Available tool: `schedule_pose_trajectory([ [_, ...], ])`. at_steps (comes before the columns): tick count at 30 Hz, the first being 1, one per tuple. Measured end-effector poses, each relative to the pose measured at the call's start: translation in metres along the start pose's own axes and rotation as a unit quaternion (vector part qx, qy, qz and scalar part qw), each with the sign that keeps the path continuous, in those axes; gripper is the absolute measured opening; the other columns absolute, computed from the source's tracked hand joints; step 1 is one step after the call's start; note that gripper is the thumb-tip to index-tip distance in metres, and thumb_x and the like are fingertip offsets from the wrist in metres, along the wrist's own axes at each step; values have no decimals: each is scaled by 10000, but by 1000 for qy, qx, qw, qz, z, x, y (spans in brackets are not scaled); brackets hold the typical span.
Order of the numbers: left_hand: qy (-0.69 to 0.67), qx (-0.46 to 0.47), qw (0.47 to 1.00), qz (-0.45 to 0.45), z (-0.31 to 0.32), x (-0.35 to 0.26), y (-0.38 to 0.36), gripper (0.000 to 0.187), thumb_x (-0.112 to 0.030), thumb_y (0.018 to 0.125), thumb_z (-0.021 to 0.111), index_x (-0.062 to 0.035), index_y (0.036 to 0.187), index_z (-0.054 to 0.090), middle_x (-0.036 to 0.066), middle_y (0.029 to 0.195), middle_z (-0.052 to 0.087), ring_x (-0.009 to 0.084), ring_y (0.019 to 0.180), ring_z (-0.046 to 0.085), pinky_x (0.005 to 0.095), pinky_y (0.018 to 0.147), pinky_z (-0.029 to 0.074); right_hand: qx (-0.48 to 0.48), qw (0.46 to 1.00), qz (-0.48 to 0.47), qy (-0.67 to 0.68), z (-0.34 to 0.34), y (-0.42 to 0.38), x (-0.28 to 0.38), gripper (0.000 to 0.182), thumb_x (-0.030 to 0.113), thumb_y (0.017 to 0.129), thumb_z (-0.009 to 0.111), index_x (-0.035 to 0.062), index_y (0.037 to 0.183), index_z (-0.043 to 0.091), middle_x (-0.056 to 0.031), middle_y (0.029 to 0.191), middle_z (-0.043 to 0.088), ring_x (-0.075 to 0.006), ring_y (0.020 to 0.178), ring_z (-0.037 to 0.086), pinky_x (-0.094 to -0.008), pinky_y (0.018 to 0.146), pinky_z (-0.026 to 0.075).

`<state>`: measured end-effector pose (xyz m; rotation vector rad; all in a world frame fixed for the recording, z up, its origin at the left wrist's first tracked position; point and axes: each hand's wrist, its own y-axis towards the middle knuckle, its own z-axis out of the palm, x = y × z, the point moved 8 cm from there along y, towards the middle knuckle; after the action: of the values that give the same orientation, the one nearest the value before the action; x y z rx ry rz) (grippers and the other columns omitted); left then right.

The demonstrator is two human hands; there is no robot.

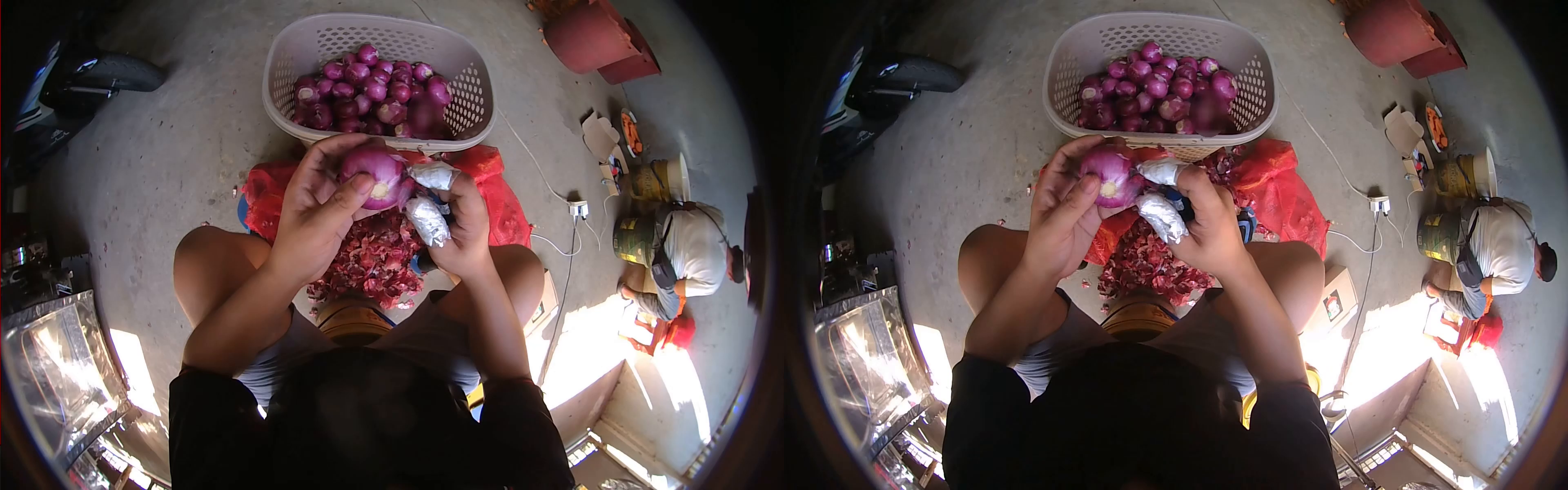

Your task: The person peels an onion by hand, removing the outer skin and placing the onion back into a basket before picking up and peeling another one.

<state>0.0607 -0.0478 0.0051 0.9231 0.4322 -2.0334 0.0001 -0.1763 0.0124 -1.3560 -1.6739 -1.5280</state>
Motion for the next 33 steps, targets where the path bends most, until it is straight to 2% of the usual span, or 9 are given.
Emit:
schedule_pose_trajectory([
  [3, 54, 8, 998, 20, -1, -4, 2, 430, -34, 868, 548, -12, 1259, 370, 120, 1200, 492, 190, 1081, 519, 342, 921, 447, -47, 991, 36, 120, 1, 0, -1, 413, 67, 759, 690, 30, 1114, 481, -108, 889, 633, -195, 793, 654, -300, 698, 494],
  [6, 101, 17, 993, 51, 1, -7, 3, 467, 23, 823, 599, -8, 1240, 390, 103, 1160, 502, 162, 1050, 522, 309, 908, 445, -2, 990, 94, 103, 0, -3, -6, 422, 66, 769, 680, 28, 1132, 469, -109, 899, 632, -189, 813, 650, -296, 718, 490],
  [8, 87, 22, 995, 50, 7, -10, 3, 483, 53, 797, 617, -3, 1225, 398, 102, 1149, 505, 159, 1047, 521, 302, 909, 439, 24, 996, 69, 46, 1, -1, -4, 424, 69, 774, 678, 28, 1140, 467, -111, 912, 630, -183, 818, 646, -288, 727, 487],
  [10, 88, 46, 993, 64, 10, -8, 2, 480, 68, 784, 625, -4, 1207, 408, 100, 1140, 507, 156, 1046, 521, 300, 907, 439, 11, 1000, -27, 2, 3, 5, 4, 420, 73, 778, 677, 27, 1141, 470, -111, 926, 628, -172, 810, 639, -276, 728, 482],
  [13, 106, 38, 991, 68, 6, -4, 2, 480, 86, 765, 636, -7, 1184, 422, 98, 1126, 508, 155, 1045, 521, 299, 907, 439, 13, 1000, -4, 5, 2, 2, -3, 391, 50, 795, 654, 23, 1142, 476, -99, 943, 627, -144, 823, 618, -253, 745, 466],
  [17, 98, 56, 992, 55, 5, -3, 0, 487, 91, 763, 629, -8, 1193, 423, 102, 1154, 493, 163, 1057, 515, 308, 913, 435, -33, 992, 47, 116, -4, 6, 0, 307, -10, 848, 571, 13, 1140, 477, -69, 930, 622, -115, 860, 581, -238, 768, 444],
  [22, 57, 87, 991, 81, 7, -15, -1, 497, 88, 747, 630, -10, 1193, 433, 129, 1248, 442, 184, 1124, 467, 342, 939, 416, -57, 968, 136, 204, -27, 5, -25, 353, 37, 868, 547, 23, 1196, 419, -46, 820, 593, -73, 674, 539, -210, 615, 436],
  [28, 30, 56, 996, 61, -3, -14, 4, 494, 93, 740, 565, -26, 1200, 429, 132, 1265, 441, 185, 1132, 472, 343, 942, 408, 18, 920, 162, 357, -12, 5, -8, 587, 117, 855, 572, 82, 1335, 237, -61, 836, 562, -77, 562, 501, -195, 529, 411],
  [33, -67, 43, 997, -2, 0, -7, 3, 504, 74, 750, 516, -37, 1227, 400, 133, 1274, 439, 203, 1134, 479, 357, 964, 390, 72, 908, 170, 376, 6, 1, -9, 585, 42, 834, 587, 67, 1327, 274, -82, 1038, 545, -111, 755, 547, -255, 724, 450],
])
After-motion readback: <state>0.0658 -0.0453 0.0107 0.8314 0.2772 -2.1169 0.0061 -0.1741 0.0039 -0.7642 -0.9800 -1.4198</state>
